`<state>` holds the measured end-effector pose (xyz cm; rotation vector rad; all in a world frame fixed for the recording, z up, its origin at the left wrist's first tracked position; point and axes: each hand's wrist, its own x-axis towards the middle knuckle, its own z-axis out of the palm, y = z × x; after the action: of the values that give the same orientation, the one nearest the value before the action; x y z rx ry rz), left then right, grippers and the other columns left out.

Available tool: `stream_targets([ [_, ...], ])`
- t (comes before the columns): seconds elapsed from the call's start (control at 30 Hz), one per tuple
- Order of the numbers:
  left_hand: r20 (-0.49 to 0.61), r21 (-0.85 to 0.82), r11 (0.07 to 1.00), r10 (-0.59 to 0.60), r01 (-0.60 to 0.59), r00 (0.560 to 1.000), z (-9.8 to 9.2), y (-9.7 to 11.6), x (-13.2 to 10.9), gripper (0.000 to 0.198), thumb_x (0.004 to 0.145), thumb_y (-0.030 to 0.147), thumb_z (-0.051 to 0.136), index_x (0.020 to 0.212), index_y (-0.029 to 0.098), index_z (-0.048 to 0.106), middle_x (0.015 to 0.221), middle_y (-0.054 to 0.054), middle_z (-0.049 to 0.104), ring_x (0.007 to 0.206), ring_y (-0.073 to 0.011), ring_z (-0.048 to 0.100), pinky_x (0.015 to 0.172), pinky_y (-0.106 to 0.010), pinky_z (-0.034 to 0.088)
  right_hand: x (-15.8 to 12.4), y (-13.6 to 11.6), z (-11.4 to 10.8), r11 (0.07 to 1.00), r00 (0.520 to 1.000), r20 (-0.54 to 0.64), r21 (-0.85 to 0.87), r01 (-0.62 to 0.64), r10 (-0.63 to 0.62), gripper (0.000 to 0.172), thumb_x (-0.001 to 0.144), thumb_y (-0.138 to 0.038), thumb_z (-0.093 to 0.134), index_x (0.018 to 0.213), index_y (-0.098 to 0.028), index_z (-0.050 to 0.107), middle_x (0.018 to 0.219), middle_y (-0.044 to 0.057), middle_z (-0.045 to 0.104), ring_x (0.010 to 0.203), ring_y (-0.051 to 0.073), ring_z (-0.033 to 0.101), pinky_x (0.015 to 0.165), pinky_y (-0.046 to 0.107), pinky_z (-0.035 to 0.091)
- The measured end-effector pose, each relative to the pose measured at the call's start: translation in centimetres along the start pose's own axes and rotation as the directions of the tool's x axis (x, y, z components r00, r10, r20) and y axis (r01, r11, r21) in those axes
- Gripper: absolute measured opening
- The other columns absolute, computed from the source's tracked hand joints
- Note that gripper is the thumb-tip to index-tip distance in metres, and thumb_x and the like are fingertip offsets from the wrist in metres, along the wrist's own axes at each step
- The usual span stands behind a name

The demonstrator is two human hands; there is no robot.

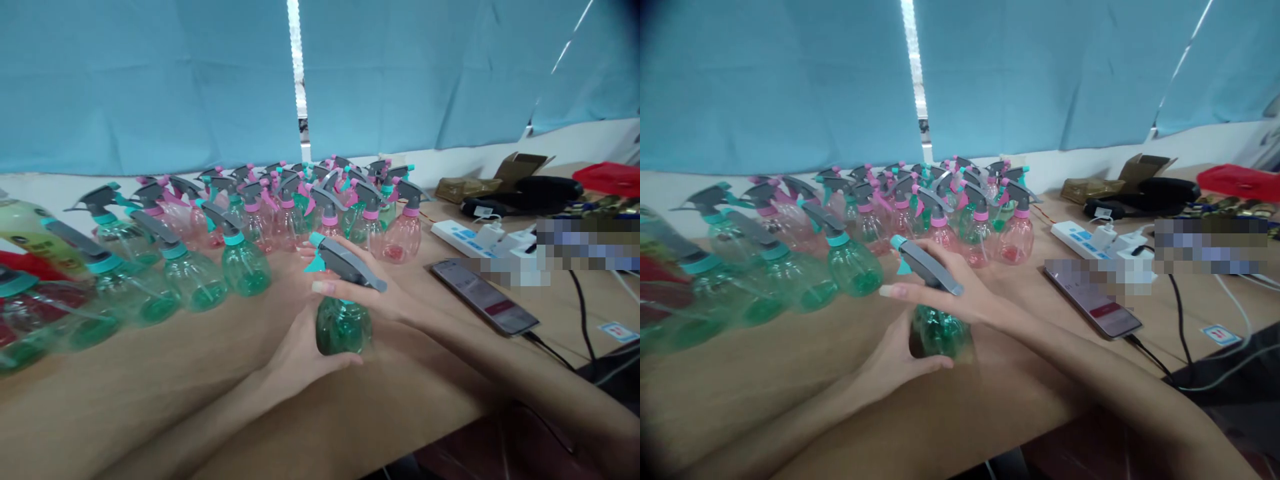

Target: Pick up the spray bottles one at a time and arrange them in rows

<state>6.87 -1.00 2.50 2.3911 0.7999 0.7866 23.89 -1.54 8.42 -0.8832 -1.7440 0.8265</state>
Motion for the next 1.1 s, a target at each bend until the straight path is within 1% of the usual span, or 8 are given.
stream_targets([
  [0.17, 0.033, 0.026, 0.999, -0.022, 0.021, 0.999, 0.0, -0.1, 0.9, 0.087, 0.071, 0.049, 0.077, 0.142, 0.027, 0.032, 0.138, -0.011, 0.050, 0.127, -0.0402, 0.045, 0.101, -0.060, 0.040, 0.1, 0.0, 0.2, 0.997, 1.000, -0.011, 0.077, -0.027, 0.028, 0.037, 0.077, -0.044, 0.068, 0.108, -0.025, 0.061, 0.106, 0.002, 0.064, 0.093, 0.019, 0.061, 0.082, 0.036, 0.050],
  [0.3, 0.059, 0.006, 1.000, -0.014, 0.014, 0.998, 0.3, -1.6, 1.3, 0.090, 0.070, 0.052, 0.077, 0.142, 0.025, 0.030, 0.136, -0.013, 0.051, 0.126, -0.0370, 0.047, 0.100, -0.055, 0.043, 0.6, 0.9, 0.1, 0.999, 0.998, -0.057, -0.001, -0.036, 0.036, 0.032, 0.080, -0.051, 0.064, 0.101, -0.027, 0.062, 0.076, -0.002, 0.061, 0.070, 0.015, 0.057, 0.073, 0.034, 0.050],
  [0.37, 0.065, -0.001, 0.999, -0.033, 0.033, 0.997, 0.4, -2.4, 1.4, 0.088, 0.070, 0.053, 0.077, 0.140, 0.023, 0.032, 0.136, -0.014, 0.052, 0.125, -0.0366, 0.048, 0.099, -0.054, 0.044, 1.0, 1.3, 0.0, 0.998, 0.998, -0.062, -0.058, -0.012, 0.008, 0.031, 0.082, -0.054, 0.059, 0.099, -0.028, 0.062, 0.068, -0.004, 0.056, 0.066, 0.015, 0.055, 0.070, 0.033, 0.048],
  [0.53, 0.050, 0.073, 0.995, -0.078, 0.074, 0.996, -0.1, -3.4, 1.3, 0.084, 0.072, 0.055, 0.074, 0.138, 0.022, 0.034, 0.135, -0.016, 0.052, 0.125, -0.0380, 0.049, 0.096, -0.056, 0.045, 2.5, 1.8, 0.1, 0.994, 0.999, -0.012, -0.100, 0.043, -0.044, 0.032, 0.083, -0.054, 0.058, 0.098, -0.026, 0.061, 0.062, -0.005, 0.050, 0.061, 0.015, 0.052, 0.066, 0.031, 0.046],
  [0.63, 0.049, 0.144, 0.987, -0.084, 0.076, 0.995, -0.7, -3.6, 0.9, 0.081, 0.076, 0.052, 0.070, 0.141, 0.024, 0.031, 0.136, -0.014, 0.052, 0.125, -0.0376, 0.049, 0.094, -0.056, 0.047, 3.1, 2.3, 0.3, 0.995, 0.999, -0.035, -0.093, 0.031, -0.034, 0.032, 0.084, -0.055, 0.057, 0.098, -0.027, 0.061, 0.064, -0.005, 0.051, 0.060, 0.014, 0.051, 0.063, 0.030, 0.045],
  [0.77, 0.088, 0.253, 0.966, -0.077, 0.052, 0.993, -1.4, -4.7, -0.1, 0.081, 0.083, 0.047, 0.066, 0.146, 0.022, 0.022, 0.141, -0.017, 0.047, 0.131, -0.0368, 0.041, 0.101, -0.057, 0.039, 3.7, 3.0, 0.5, 0.996, 0.999, -0.025, -0.080, 0.035, -0.037, 0.028, 0.086, -0.052, 0.056, 0.098, -0.027, 0.061, 0.070, -0.003, 0.056, 0.067, 0.015, 0.055, 0.066, 0.030, 0.046],
  [0.9, 0.099, 0.375, 0.927, -0.068, 0.026, 0.993, -1.6, -6.4, -1.4, 0.075, 0.091, 0.043, 0.057, 0.149, 0.019, 0.018, 0.147, -0.019, 0.038, 0.135, -0.0328, 0.037, 0.105, -0.052, 0.035, 4.1, 2.6, 0.6, 0.993, 0.997, -0.057, -0.110, 0.037, -0.043, 0.024, 0.087, -0.050, 0.054, 0.090, -0.027, 0.060, 0.074, -0.003, 0.057, 0.069, 0.014, 0.055, 0.067, 0.029, 0.045],
  [1.1, 0.125, 0.482, 0.876, -0.049, -0.017, 0.991, -1.9, -6.9, -2.0, 0.060, 0.094, 0.042, 0.050, 0.144, 0.012, 0.034, 0.148, -0.018, 0.039, 0.136, -0.0308, 0.035, 0.108, -0.049, 0.034, 4.1, 1.2, 0.4, 0.990, 0.998, -0.054, -0.138, -0.037, 0.029, 0.016, 0.085, -0.042, 0.056, 0.079, -0.027, 0.056, 0.062, -0.004, 0.050, 0.056, 0.014, 0.047, 0.055, 0.027, 0.041],
])
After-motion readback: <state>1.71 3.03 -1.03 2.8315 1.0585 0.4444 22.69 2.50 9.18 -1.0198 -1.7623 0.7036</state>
